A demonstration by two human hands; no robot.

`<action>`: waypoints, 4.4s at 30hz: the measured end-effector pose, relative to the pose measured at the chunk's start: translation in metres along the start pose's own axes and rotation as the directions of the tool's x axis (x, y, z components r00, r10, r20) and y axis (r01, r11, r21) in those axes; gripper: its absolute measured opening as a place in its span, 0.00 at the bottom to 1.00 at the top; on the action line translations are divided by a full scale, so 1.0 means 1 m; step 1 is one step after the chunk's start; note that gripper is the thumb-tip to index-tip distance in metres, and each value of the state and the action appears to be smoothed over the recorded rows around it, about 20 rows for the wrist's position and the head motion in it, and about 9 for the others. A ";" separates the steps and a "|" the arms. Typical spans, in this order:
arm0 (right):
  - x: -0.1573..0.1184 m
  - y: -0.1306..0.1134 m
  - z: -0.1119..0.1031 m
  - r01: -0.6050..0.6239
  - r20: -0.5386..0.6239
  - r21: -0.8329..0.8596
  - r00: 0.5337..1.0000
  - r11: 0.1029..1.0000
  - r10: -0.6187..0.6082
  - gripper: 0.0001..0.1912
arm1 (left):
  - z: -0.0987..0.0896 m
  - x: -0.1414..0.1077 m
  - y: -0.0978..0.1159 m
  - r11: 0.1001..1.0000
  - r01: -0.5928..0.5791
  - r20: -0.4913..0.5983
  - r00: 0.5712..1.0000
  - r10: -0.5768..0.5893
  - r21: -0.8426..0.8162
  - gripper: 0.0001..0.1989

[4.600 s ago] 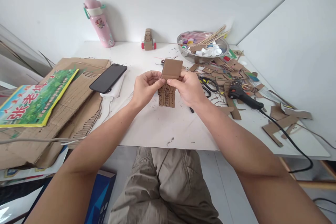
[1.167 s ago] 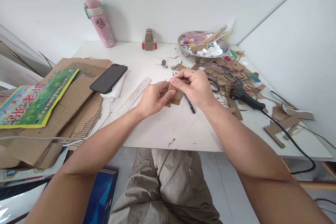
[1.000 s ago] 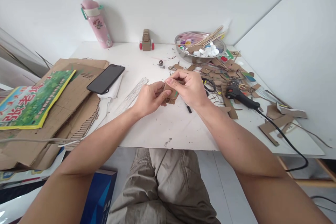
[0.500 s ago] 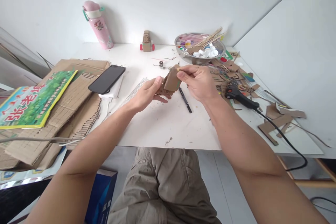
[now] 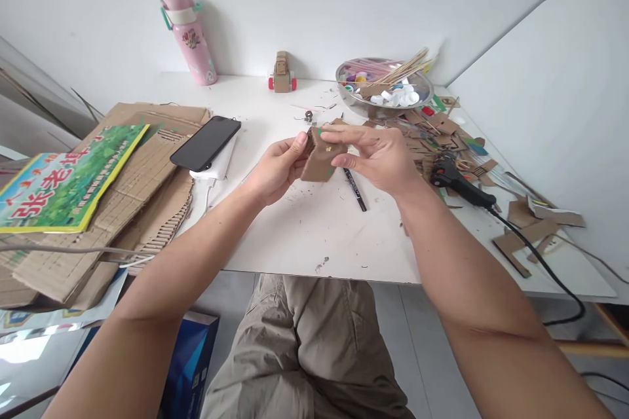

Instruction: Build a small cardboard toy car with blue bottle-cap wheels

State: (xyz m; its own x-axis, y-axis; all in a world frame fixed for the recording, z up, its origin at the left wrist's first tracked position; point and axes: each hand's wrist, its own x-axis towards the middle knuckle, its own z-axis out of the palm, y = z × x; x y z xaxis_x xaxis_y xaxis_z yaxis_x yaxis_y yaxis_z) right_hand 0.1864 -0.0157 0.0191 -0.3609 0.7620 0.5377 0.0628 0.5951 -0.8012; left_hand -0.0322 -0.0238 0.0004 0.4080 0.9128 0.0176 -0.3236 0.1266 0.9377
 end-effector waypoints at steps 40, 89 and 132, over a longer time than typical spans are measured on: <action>0.004 0.038 0.007 -0.098 0.049 -0.353 0.991 0.931 0.123 0.13 | -0.040 0.014 0.007 0.717 -0.053 -0.112 0.977 0.181 0.695 0.15; 0.000 0.039 -0.015 0.066 0.083 -0.489 0.996 0.870 -0.028 0.19 | -0.006 0.010 -0.006 0.943 0.282 -0.142 0.941 -0.307 -0.176 0.27; -0.002 0.043 -0.001 0.120 0.106 -0.453 0.991 0.883 -0.080 0.18 | 0.002 0.005 -0.005 0.960 0.211 -0.256 0.933 -0.254 -0.185 0.08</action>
State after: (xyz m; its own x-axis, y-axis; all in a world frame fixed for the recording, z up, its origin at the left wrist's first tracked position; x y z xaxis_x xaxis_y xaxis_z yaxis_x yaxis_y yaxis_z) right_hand 0.1910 0.0086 -0.0157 -0.4616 0.6805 0.5691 0.4338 0.7328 -0.5243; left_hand -0.0265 -0.0207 -0.0039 0.2446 0.9186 -0.3103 -0.3826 0.3855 0.8396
